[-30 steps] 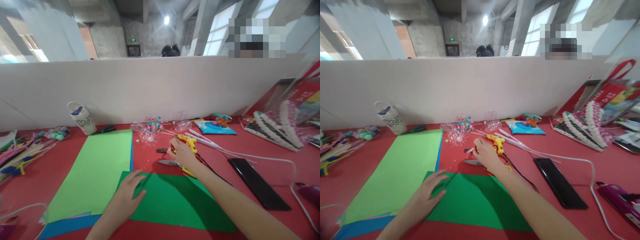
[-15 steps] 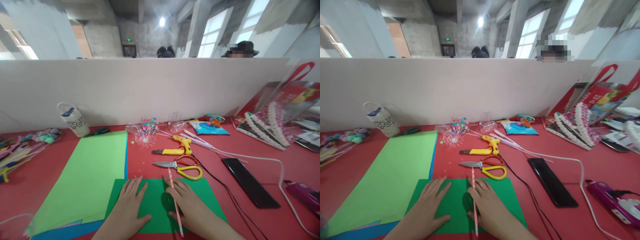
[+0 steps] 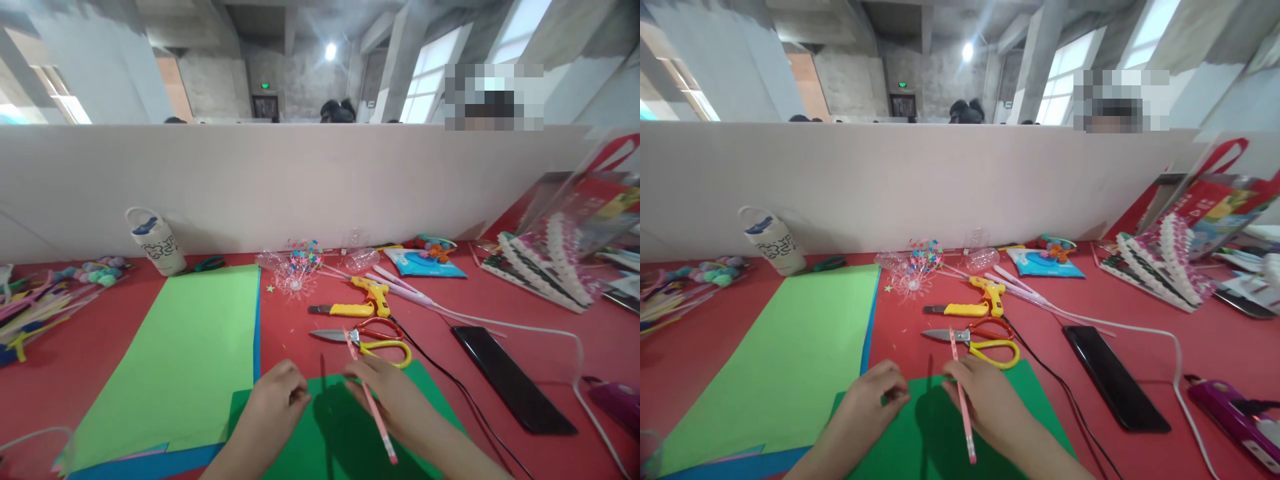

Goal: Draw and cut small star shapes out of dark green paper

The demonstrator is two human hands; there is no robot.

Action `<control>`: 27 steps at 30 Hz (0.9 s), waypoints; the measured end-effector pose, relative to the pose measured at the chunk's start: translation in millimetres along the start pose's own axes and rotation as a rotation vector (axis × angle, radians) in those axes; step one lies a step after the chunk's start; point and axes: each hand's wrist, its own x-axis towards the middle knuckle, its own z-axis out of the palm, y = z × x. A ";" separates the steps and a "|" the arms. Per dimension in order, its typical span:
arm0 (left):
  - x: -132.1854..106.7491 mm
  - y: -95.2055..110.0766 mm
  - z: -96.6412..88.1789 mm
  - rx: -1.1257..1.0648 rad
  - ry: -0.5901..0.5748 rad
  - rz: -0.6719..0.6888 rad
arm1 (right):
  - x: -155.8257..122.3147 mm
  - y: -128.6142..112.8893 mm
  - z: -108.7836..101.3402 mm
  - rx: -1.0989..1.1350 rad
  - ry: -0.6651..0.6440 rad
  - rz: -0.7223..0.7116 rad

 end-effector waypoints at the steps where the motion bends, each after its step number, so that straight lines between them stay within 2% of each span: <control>1: -2.6 -0.4 1.1 0.006 -0.004 -0.004 | 3.5 -1.7 -2.6 0.010 0.031 0.010; 7: -18.1 -8.5 5.8 0.015 -0.016 -0.056 | 20.2 -0.1 -12.7 0.101 0.219 0.082; 10: -16.2 -3.4 3.7 0.007 -0.143 -0.018 | 27.7 4.9 -9.3 0.171 0.262 0.113; 12: -11.3 4.6 1.3 0.089 -0.273 0.009 | 32.2 7.4 -5.8 0.212 0.278 0.137; 14: -4.7 14.9 -1.4 0.189 -0.349 0.018 | 35.7 9.5 -2.9 0.238 0.285 0.152; 17: 7.1 32.8 -6.0 0.230 -0.356 0.018 | 38.0 12.7 -0.4 0.252 0.270 0.146; 22: 28.5 59.1 -12.0 0.224 -0.422 0.101 | 34.9 18.3 -3.7 0.222 0.271 0.136; 24: 35.1 62.2 -14.9 0.205 -0.424 0.129 | 34.7 21.4 -10.8 0.199 0.272 0.138; 27: 41.3 54.2 -22.9 0.183 -0.424 0.119 | 44.5 29.0 -27.4 0.174 0.281 0.153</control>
